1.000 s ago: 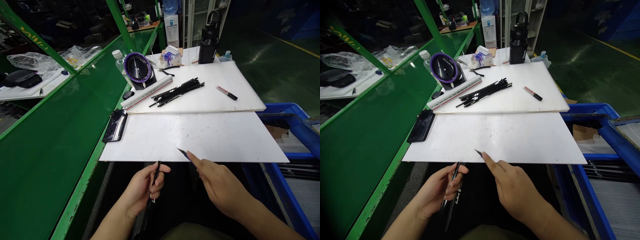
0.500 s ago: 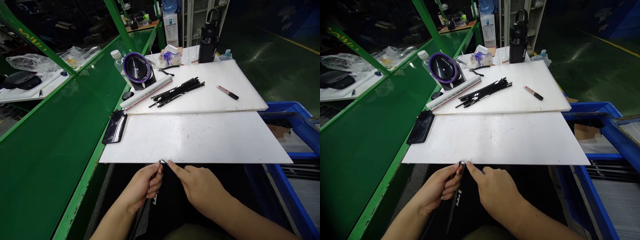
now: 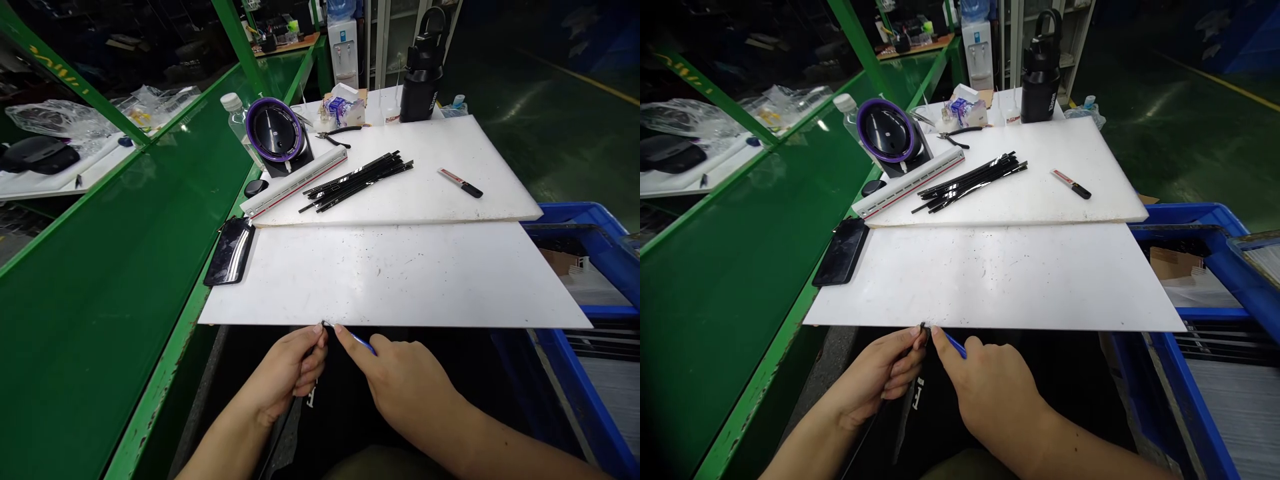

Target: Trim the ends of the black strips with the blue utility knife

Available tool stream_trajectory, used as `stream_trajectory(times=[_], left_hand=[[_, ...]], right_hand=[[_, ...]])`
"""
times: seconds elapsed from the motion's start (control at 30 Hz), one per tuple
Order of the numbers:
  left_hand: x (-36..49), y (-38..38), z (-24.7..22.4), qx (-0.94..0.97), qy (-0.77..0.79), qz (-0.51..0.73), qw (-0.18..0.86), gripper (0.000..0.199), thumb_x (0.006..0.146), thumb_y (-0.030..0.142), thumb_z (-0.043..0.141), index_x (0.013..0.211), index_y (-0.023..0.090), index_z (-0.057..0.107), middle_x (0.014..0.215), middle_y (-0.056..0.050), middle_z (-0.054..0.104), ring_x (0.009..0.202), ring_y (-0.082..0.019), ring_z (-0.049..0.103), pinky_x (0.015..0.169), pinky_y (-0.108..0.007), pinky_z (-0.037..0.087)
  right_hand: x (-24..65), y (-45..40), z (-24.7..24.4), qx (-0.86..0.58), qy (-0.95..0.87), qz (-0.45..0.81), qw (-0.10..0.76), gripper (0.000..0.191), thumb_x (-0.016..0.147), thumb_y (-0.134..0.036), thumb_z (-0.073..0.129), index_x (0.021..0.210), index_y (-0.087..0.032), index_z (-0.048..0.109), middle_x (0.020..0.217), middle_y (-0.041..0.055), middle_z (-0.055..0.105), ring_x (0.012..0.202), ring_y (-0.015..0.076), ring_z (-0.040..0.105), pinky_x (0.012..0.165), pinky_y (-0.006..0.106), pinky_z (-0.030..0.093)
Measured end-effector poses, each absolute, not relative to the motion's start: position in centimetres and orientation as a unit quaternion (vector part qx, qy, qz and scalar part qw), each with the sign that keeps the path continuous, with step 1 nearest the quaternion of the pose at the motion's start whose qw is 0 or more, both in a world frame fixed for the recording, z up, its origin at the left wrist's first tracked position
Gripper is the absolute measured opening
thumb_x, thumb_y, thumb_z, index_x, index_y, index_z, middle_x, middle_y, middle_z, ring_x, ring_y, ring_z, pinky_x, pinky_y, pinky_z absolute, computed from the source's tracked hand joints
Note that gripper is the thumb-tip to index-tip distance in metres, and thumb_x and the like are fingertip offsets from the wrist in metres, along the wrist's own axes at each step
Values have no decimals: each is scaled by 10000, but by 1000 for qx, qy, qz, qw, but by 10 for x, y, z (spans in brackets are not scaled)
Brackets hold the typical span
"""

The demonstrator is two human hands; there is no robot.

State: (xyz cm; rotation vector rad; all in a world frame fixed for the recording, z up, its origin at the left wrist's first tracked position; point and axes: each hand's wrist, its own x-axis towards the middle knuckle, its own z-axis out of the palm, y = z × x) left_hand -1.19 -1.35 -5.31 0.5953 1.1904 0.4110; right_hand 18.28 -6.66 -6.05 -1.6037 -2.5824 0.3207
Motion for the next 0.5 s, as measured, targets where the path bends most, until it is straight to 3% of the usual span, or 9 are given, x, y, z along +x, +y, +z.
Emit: stream_trajectory(times=[0.17, 0.5], left_hand=[[-13, -13, -54, 277, 541, 192, 771, 271, 894, 413, 524, 756, 190, 459, 502, 92, 272, 411, -40, 137, 356, -149, 86], [-18, -14, -59, 288, 531, 193, 773, 271, 899, 419, 522, 773, 185, 471, 515, 90, 281, 417, -40, 148, 361, -151, 88]], right_hand=[[181, -68, -65, -530, -841, 105, 34, 814, 758, -47, 456, 1519, -295, 313, 694, 2, 562, 451, 134, 499, 456, 312, 82], [182, -65, -65, -546, -821, 161, 50, 667, 897, -126, 437, 1512, -355, 317, 724, -5, 607, 501, 154, 555, 464, 294, 154]])
